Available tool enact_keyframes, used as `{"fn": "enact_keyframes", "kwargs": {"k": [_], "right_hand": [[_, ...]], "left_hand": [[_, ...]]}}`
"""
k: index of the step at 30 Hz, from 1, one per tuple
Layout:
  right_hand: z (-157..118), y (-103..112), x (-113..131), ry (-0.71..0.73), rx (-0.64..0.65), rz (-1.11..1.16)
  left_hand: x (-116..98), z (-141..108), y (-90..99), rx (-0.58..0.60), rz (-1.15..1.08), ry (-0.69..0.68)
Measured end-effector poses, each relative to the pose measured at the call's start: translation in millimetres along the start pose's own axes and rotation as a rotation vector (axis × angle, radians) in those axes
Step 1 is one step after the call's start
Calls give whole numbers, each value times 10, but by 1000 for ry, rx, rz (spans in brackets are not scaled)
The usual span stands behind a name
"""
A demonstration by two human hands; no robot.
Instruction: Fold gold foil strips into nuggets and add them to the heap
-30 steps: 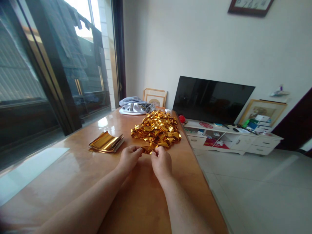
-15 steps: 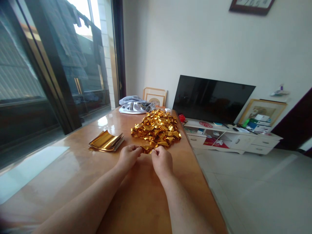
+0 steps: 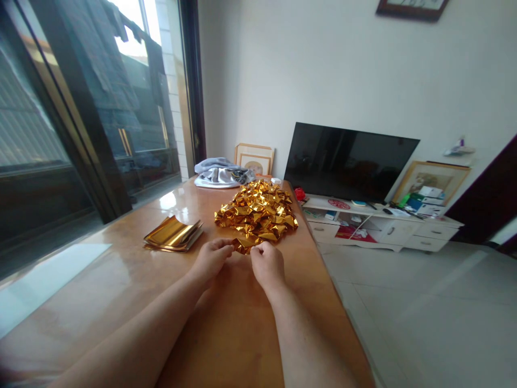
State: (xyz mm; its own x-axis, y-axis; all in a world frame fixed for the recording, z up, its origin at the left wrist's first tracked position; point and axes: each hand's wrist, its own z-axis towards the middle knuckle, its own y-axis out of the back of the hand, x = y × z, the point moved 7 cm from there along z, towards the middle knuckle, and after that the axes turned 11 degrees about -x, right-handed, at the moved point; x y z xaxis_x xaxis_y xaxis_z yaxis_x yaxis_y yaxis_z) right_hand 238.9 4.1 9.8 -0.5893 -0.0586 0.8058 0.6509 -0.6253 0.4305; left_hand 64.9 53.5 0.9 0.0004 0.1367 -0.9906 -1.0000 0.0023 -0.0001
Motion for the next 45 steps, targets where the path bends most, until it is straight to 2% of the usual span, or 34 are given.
{"fn": "enact_keyframes", "kwargs": {"k": [4,7,12,14,19,23,27,30,35,41,43,45], "right_hand": [[-13,-64,-128,-88,5,84],[-17,-112,-196,-136,13,137],[-10,-124,-203,-142,18,139],[-8,-105,-182,-141,13,127],[-5,-39,-132,-188,2,154],[-18,-12,-113,-288,29,254],[-40,-1,-91,-416,59,399],[-54,1,-96,-513,69,474],[-71,-11,-103,-583,110,523],[-129,-84,-92,-711,213,645],[-144,-98,-82,-744,232,669],[-161,-106,-66,-768,249,681]], "left_hand": [[6,10,6,-18,47,-52],[-34,-8,-25,12,109,-149],[-137,-53,-50,-2,318,-370],[-161,-73,-72,16,341,-407],[-142,-73,-116,92,182,-295],[-89,-26,-82,51,48,-176],[-64,-11,-63,32,-6,-121],[-108,-31,-65,52,-35,-131],[-205,-88,-64,69,-70,-146],[-167,-186,-232,268,-230,-133],[-132,-183,-247,256,-163,-206],[-110,-166,-224,182,-40,-306]]}}
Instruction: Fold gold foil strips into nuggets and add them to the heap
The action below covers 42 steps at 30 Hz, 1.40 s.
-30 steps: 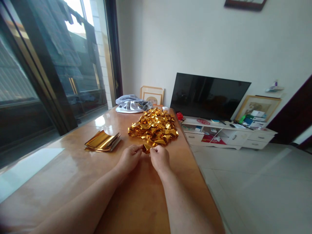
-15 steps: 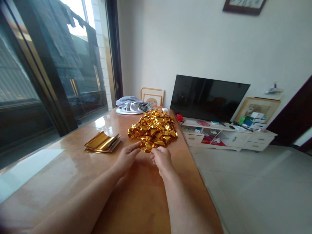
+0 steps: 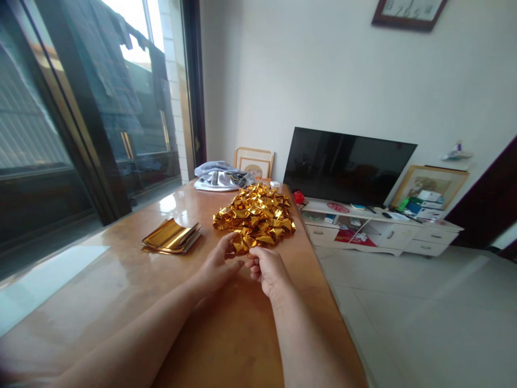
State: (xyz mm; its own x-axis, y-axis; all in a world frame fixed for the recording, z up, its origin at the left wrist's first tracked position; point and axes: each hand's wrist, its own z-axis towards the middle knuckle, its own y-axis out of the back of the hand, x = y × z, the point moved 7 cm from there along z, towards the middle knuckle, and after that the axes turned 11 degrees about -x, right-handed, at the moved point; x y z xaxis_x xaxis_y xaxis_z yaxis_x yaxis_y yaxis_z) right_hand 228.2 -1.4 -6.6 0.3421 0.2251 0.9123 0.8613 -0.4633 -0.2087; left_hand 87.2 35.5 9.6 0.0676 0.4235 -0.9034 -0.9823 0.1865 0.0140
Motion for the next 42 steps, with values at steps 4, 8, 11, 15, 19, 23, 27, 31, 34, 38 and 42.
{"fn": "enact_keyframes", "kwargs": {"k": [4,8,11,15,19,23,27,31,34,38,42], "right_hand": [[-70,-42,-13,-28,28,-4],[-163,-116,-21,-26,88,-28],[-212,-137,5,6,123,-60],[-258,-142,67,19,227,-61],[-251,-92,169,69,236,31],[-212,-36,220,149,153,31],[-194,-31,227,202,133,9],[-192,-39,220,217,155,9],[-213,-59,225,230,185,-1],[-251,-84,238,252,210,-41],[-270,-93,242,252,223,-43]], "left_hand": [[-23,-3,48,-71,200,-101],[-95,-7,95,-106,268,-116],[-115,-1,116,-116,237,-98],[-136,9,104,-100,84,-72],[-178,13,47,-22,-147,-42],[-211,11,15,21,-288,-31],[-209,-10,-1,34,-288,-18],[-245,-45,15,29,-161,-67],[-308,-72,27,30,-37,-134],[-387,-95,20,31,64,-216],[-401,-95,23,12,116,-249]]}}
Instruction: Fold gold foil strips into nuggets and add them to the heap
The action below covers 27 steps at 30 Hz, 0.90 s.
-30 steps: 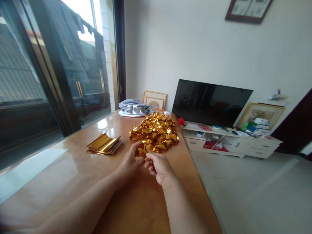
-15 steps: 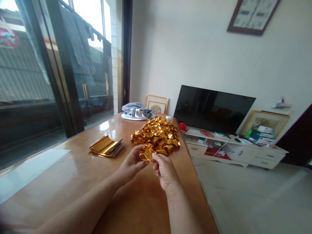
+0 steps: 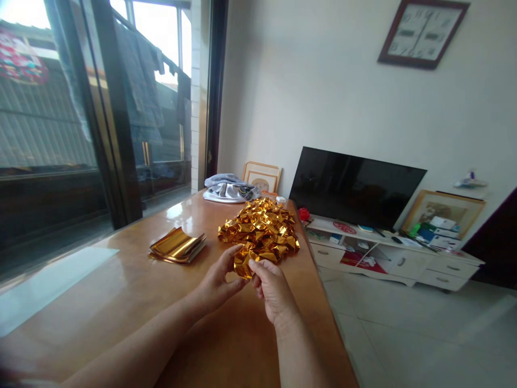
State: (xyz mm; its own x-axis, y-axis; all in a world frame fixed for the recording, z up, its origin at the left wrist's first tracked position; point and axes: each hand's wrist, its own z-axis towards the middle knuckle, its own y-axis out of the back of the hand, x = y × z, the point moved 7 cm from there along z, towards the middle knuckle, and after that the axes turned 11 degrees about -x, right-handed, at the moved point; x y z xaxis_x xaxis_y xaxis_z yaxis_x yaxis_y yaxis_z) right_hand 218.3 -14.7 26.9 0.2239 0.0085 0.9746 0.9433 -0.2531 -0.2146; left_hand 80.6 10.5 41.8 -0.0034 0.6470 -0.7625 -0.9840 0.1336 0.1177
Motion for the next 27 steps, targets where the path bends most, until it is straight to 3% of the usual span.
{"fn": "enact_keyframes", "kwargs": {"k": [11,22,27], "right_hand": [[43,48,-32,3,-35,-6],[88,92,-32,35,-76,45],[109,126,-46,38,-111,20]], "left_hand": [[18,-25,58,-17,169,-50],[24,-33,51,1,78,-20],[105,-22,28,-14,-59,109]]}}
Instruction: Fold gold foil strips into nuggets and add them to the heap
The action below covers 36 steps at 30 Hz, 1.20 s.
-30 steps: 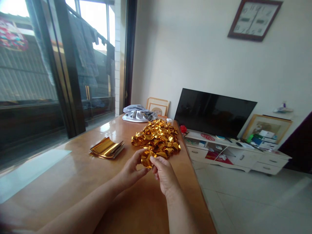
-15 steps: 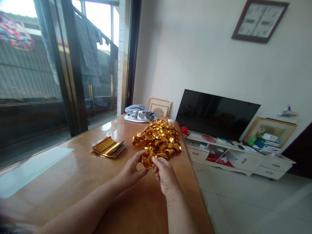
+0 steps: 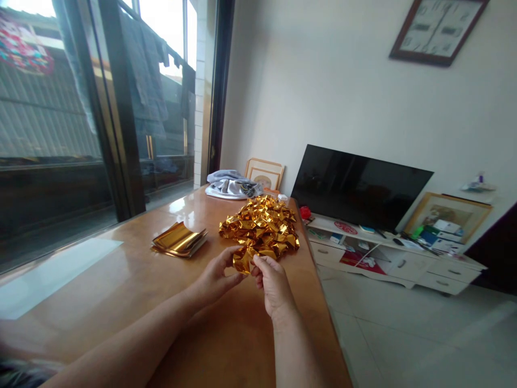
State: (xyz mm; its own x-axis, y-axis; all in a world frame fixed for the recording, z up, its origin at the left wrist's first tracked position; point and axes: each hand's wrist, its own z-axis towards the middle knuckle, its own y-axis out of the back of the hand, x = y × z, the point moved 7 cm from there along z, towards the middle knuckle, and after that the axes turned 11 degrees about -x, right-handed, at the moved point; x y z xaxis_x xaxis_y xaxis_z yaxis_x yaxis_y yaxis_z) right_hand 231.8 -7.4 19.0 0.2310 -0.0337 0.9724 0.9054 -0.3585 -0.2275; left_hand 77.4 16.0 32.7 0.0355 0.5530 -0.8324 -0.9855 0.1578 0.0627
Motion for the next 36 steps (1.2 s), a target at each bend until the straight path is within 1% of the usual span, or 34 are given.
{"fn": "enact_keyframes", "kwargs": {"k": [3,5,7,11,13,17,19,22,25,29,31,36], "right_hand": [[-28,-27,6,-1,22,-21],[-49,-47,14,3,31,-32],[-60,-55,12,0,24,-42],[-70,-70,-18,-21,14,-68],[-82,-93,-33,-27,27,-81],[-110,-141,-60,-43,59,-91],[-106,-136,-78,-58,44,-89],[-89,-117,-128,-113,16,-87],[-90,-137,-162,-145,34,-51],[-112,-176,-172,-155,58,51],[-113,-182,-181,-171,56,93],[-69,-141,-204,-214,32,170]], "left_hand": [[63,20,-35,0,-191,108],[92,36,-40,-17,-346,183],[123,50,-30,-36,-444,260],[208,46,3,-43,-437,394],[246,40,21,-59,-415,418],[277,49,33,-88,-388,353],[285,56,36,-95,-329,303],[285,61,53,-101,-204,225],[278,59,95,-132,-34,145],[272,50,135,-175,201,61],[269,46,126,-167,224,45],[250,41,69,-84,144,35]]}}
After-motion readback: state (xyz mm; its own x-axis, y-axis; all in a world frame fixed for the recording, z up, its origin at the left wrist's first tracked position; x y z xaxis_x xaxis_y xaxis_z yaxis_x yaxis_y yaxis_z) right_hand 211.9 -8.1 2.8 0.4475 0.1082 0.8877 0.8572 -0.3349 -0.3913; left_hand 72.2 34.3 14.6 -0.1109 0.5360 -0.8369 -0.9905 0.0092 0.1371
